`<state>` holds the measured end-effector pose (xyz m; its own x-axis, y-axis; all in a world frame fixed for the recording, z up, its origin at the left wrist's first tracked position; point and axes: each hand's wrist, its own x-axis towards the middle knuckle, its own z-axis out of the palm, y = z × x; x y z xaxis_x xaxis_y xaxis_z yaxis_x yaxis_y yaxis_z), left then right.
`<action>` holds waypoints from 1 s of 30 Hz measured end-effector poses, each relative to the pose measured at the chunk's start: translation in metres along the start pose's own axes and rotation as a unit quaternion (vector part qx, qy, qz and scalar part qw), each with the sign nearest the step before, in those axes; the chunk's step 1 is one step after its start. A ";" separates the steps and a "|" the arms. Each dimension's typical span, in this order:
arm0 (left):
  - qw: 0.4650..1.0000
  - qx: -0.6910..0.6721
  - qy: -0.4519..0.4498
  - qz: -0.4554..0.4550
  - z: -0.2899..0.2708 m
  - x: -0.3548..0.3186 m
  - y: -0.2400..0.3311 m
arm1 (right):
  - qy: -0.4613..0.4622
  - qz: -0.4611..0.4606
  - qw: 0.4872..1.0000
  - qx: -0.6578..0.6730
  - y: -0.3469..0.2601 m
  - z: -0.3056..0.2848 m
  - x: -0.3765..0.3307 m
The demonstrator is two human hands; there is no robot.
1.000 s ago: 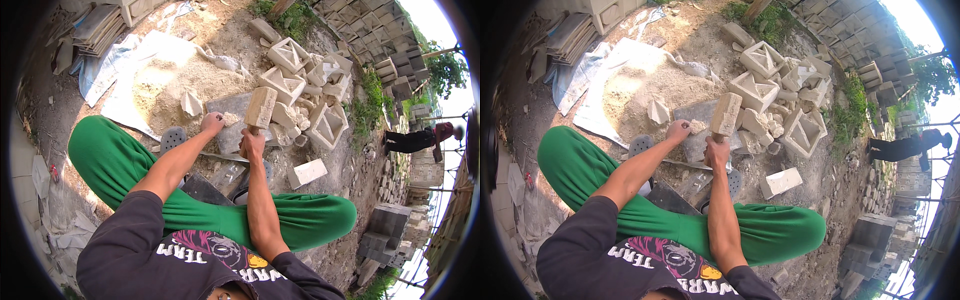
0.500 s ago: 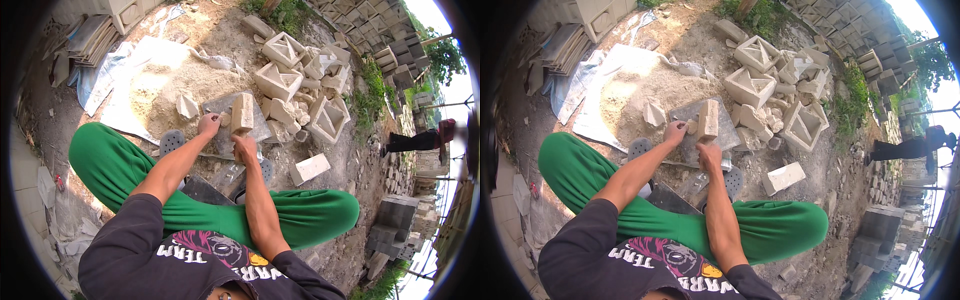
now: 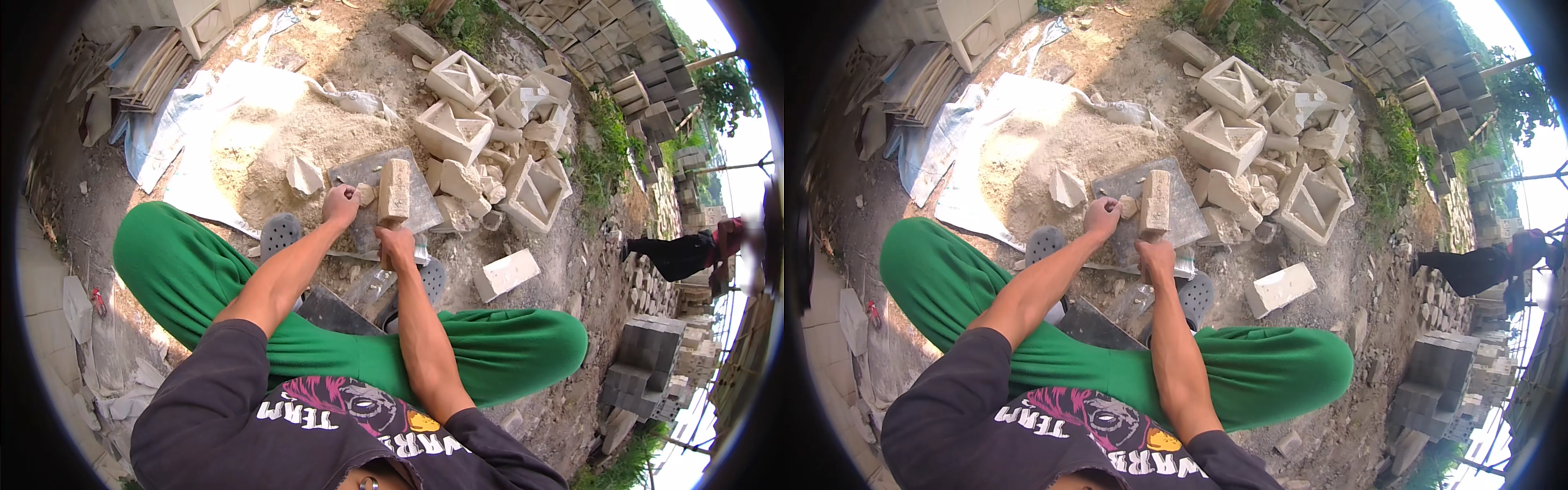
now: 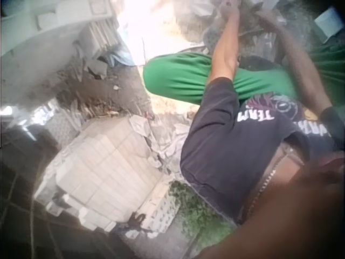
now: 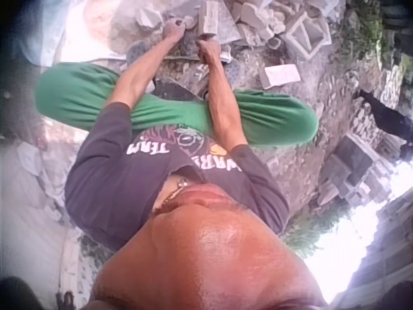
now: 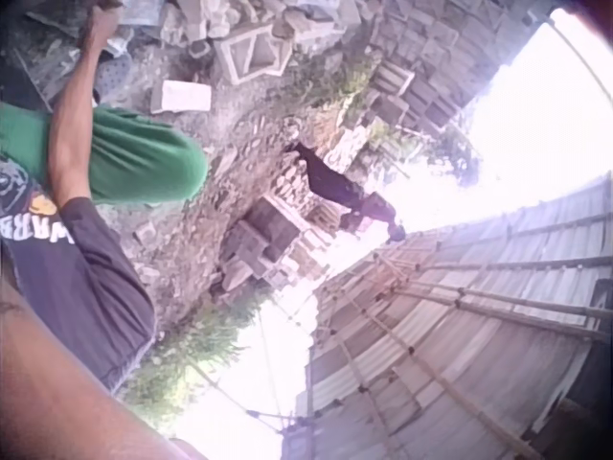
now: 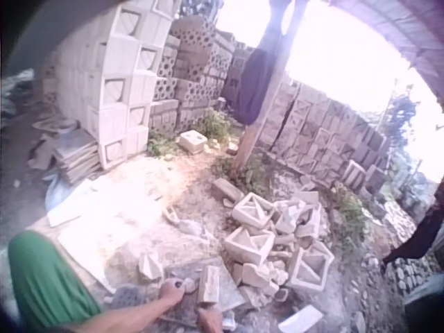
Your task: The person sits on the ground and repeatedly strikes a small stone with a wooden mallet to break it into smaller pieces. The person picks up stones, positions them on a flat surface, and uses the mallet to fracture them, creating a pile of rubble.
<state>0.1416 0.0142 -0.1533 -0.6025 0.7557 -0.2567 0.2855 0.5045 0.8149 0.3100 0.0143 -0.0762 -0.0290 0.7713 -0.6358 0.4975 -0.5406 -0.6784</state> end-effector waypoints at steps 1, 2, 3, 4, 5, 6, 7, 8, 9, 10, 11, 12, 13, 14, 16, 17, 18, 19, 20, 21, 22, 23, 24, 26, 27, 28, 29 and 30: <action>1.000 -0.011 -0.014 -0.010 -0.001 -0.001 0.001 | -0.007 0.004 1.000 0.020 -0.001 -0.004 0.000; 1.000 -0.007 -0.010 -0.005 -0.001 -0.002 0.004 | -0.014 0.008 0.999 0.041 -0.003 -0.007 0.001; 1.000 -0.004 -0.002 -0.003 -0.001 -0.002 0.004 | 0.008 -0.015 0.998 0.059 -0.008 -0.007 -0.003; 1.000 0.000 0.007 -0.003 -0.001 0.000 0.002 | 0.028 -0.037 0.996 0.076 -0.017 -0.005 -0.009; 1.000 0.004 0.016 0.000 -0.003 0.003 0.000 | 0.048 -0.058 0.993 0.094 -0.026 -0.004 -0.015; 1.000 0.008 0.021 0.003 -0.001 0.002 -0.002 | 0.066 -0.085 0.989 0.101 -0.036 -0.006 -0.020; 1.000 0.014 0.026 0.005 0.001 0.002 -0.006 | 0.069 -0.115 0.987 0.094 -0.043 -0.008 -0.023; 0.999 0.017 0.030 0.019 -0.001 0.003 -0.011 | 0.071 -0.145 0.983 0.088 -0.051 -0.008 -0.025; 1.000 0.010 0.019 0.013 0.000 0.002 -0.010 | 0.080 -0.175 0.978 0.082 -0.055 -0.011 -0.024; 1.000 0.003 0.008 0.007 0.000 0.000 -0.008 | 0.085 -0.168 0.980 0.068 -0.054 -0.011 -0.021; 1.000 -0.004 -0.002 0.001 0.000 -0.001 -0.007 | 0.074 -0.161 0.982 0.059 -0.048 -0.008 -0.019; 1.000 0.003 -0.001 0.001 0.001 -0.001 -0.003 | 0.066 -0.155 0.984 0.052 -0.037 -0.005 -0.015; 1.000 0.010 0.000 0.001 0.002 -0.002 0.001 | 0.058 -0.150 0.986 0.045 -0.024 -0.002 -0.010; 1.000 0.017 0.003 0.001 0.003 -0.002 0.004 | 0.038 -0.090 0.994 0.048 -0.007 0.003 -0.005; 1.000 0.024 0.006 -0.004 -0.001 0.000 0.002 | 0.018 -0.014 0.998 -0.052 -0.007 0.006 -0.004; 1.000 0.027 0.007 -0.005 -0.001 0.001 0.001 | 0.007 -0.011 1.000 -0.023 -0.005 0.003 -0.005; 0.999 0.035 0.035 0.010 -0.002 0.000 0.002 | 0.007 -0.019 1.000 0.002 -0.007 0.000 -0.008; 0.999 0.033 0.024 0.000 -0.003 -0.001 0.002 | 0.007 -0.026 0.999 0.028 -0.009 -0.003 -0.009; 0.999 0.031 0.012 -0.010 -0.004 -0.002 0.002 | 0.007 -0.034 0.998 0.053 -0.012 -0.005 -0.009; 0.999 0.030 -0.001 -0.018 -0.006 -0.001 0.005 | 0.029 -0.059 0.995 0.077 -0.022 -0.008 -0.014; 1.000 0.017 -0.001 -0.014 -0.006 0.000 0.000 | 0.047 -0.084 0.991 0.098 -0.035 -0.008 -0.023; 1.000 0.005 -0.001 -0.011 -0.007 0.002 -0.004 | 0.066 -0.108 0.985 0.119 -0.046 -0.008 -0.027; 1.000 -0.005 -0.006 -0.005 -0.006 0.000 -0.006 | 0.063 -0.134 0.982 0.114 -0.050 -0.011 -0.025; 1.000 0.021 0.003 0.003 -0.006 -0.008 -0.013 | 0.076 -0.153 0.981 0.091 -0.051 -0.011 -0.028; 0.999 0.034 0.007 0.012 -0.006 -0.008 -0.013 | 0.085 -0.165 0.979 0.083 -0.051 -0.012 -0.028; 0.999 0.036 0.003 0.011 -0.005 -0.009 -0.008 | 0.099 -0.156 0.982 0.044 -0.043 -0.012 -0.024; 0.999 0.039 -0.002 0.009 -0.003 -0.010 -0.004 | 0.075 -0.118 0.990 -0.018 -0.022 -0.008 -0.009; 0.999 0.040 -0.009 0.011 0.001 -0.012 0.003 | 0.053 -0.078 0.992 -0.078 0.008 -0.005 0.016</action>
<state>0.1507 0.0070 -0.1480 -0.5825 0.7735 -0.2497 0.3574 0.5196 0.7760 0.3177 0.0235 -0.0899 -0.0300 0.8770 -0.4796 0.6232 -0.3587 -0.6949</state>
